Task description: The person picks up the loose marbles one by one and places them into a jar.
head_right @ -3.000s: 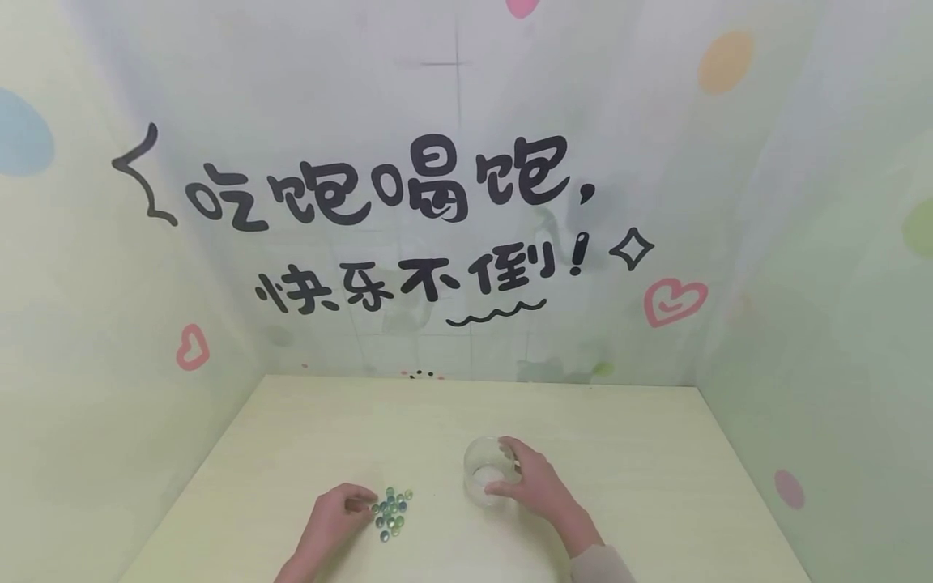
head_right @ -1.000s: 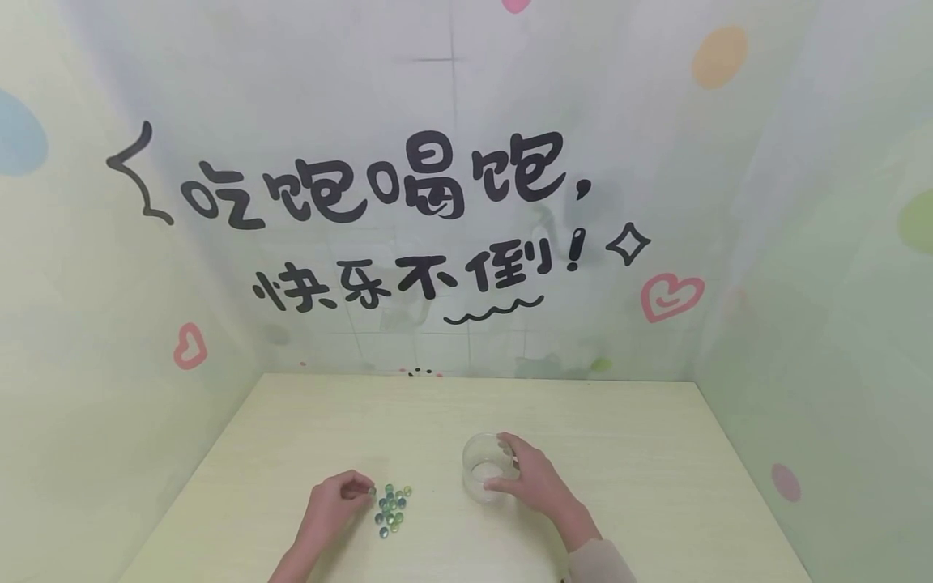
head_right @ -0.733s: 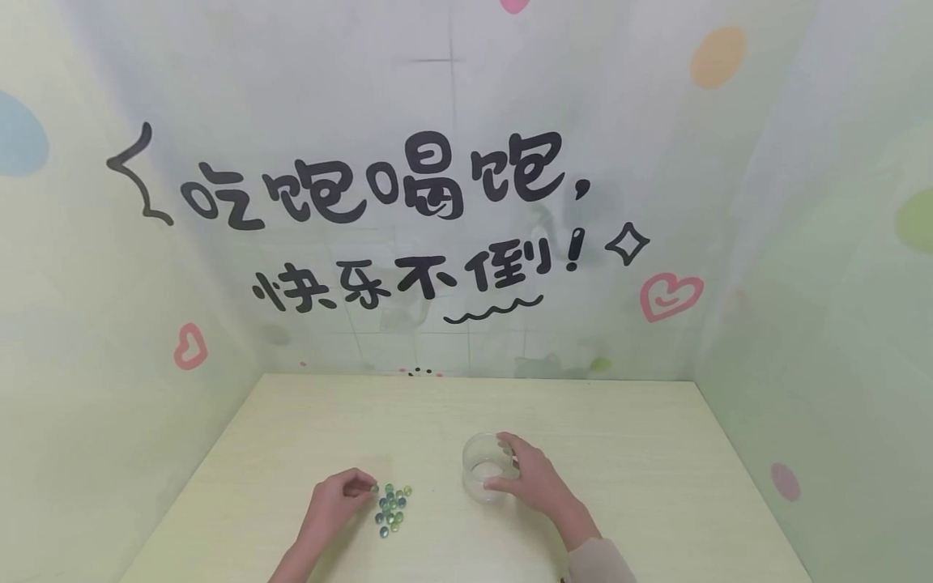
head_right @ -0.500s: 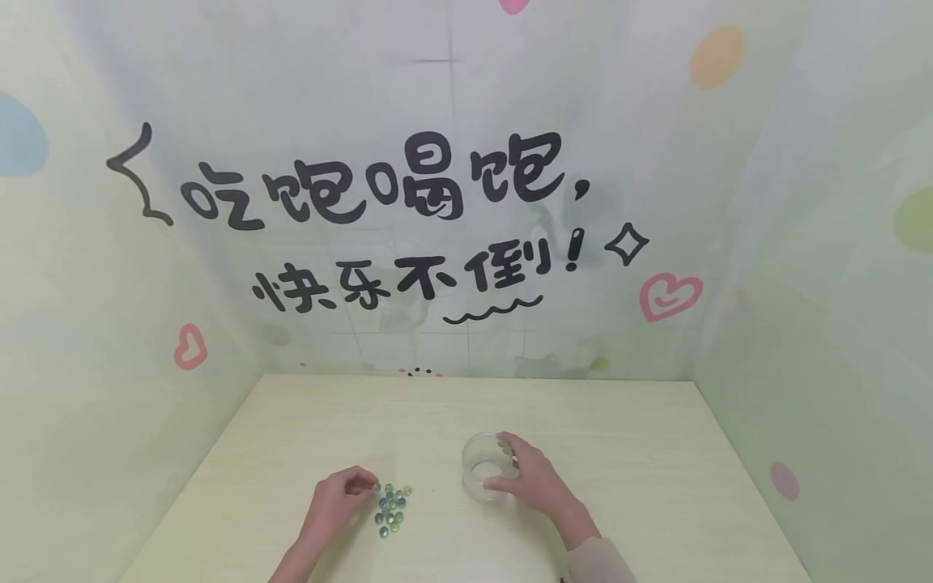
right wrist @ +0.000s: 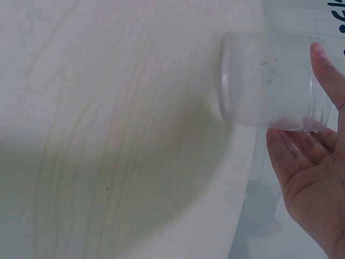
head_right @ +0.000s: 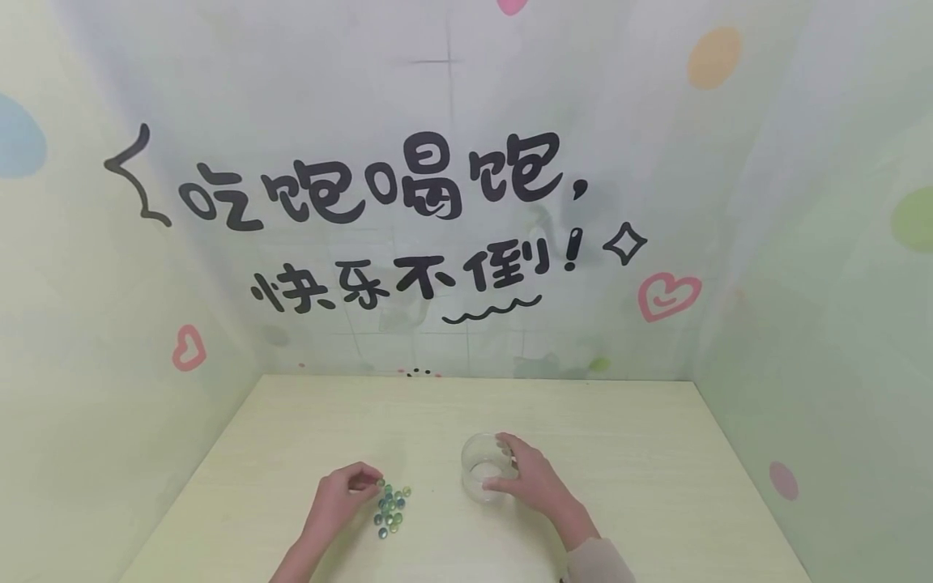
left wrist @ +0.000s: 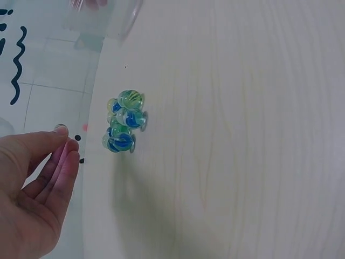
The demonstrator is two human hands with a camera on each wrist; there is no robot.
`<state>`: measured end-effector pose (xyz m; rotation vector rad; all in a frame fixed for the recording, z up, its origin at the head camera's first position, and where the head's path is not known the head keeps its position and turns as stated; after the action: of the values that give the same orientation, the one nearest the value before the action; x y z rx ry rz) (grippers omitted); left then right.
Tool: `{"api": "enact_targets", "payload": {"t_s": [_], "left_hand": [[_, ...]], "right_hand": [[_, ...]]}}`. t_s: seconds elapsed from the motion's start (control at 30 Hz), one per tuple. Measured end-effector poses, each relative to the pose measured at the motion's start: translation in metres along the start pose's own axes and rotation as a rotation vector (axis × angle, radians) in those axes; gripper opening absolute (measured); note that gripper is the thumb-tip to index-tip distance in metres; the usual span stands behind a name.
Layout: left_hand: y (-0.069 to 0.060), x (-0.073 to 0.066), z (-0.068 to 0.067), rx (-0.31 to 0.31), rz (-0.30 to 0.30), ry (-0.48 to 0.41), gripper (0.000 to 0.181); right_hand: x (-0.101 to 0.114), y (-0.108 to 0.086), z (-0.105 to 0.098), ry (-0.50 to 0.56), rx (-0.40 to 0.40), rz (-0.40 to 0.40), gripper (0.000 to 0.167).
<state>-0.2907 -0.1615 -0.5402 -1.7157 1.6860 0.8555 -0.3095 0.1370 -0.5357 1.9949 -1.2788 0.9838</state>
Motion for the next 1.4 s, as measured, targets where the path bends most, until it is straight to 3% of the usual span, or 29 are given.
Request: {"api": "enact_targets", "payload": {"t_s": [0.67,1.4], "left_hand": [[-0.001,-0.018,0.003,-0.001,0.034,-0.049,0.015],[0.002,-0.025,0.009,0.01,0.044,-0.074,0.015]], "right_hand": [[0.0,0.0,0.001,0.003,0.006,-0.01,0.078],[-0.003,0.001,0.0,-0.004,0.009,-0.001,0.077]]}}
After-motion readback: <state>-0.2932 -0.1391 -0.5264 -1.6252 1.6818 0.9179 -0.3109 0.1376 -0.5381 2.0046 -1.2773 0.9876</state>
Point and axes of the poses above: each hand's wrist, its own y-axis towards the middle knuckle, its own z-axis out of the palm, x = y × z, the point moved 9 cm from there along y, towards the middle knuckle, and after that the axes turned 1 degree about -y, right-handed, at the moved point
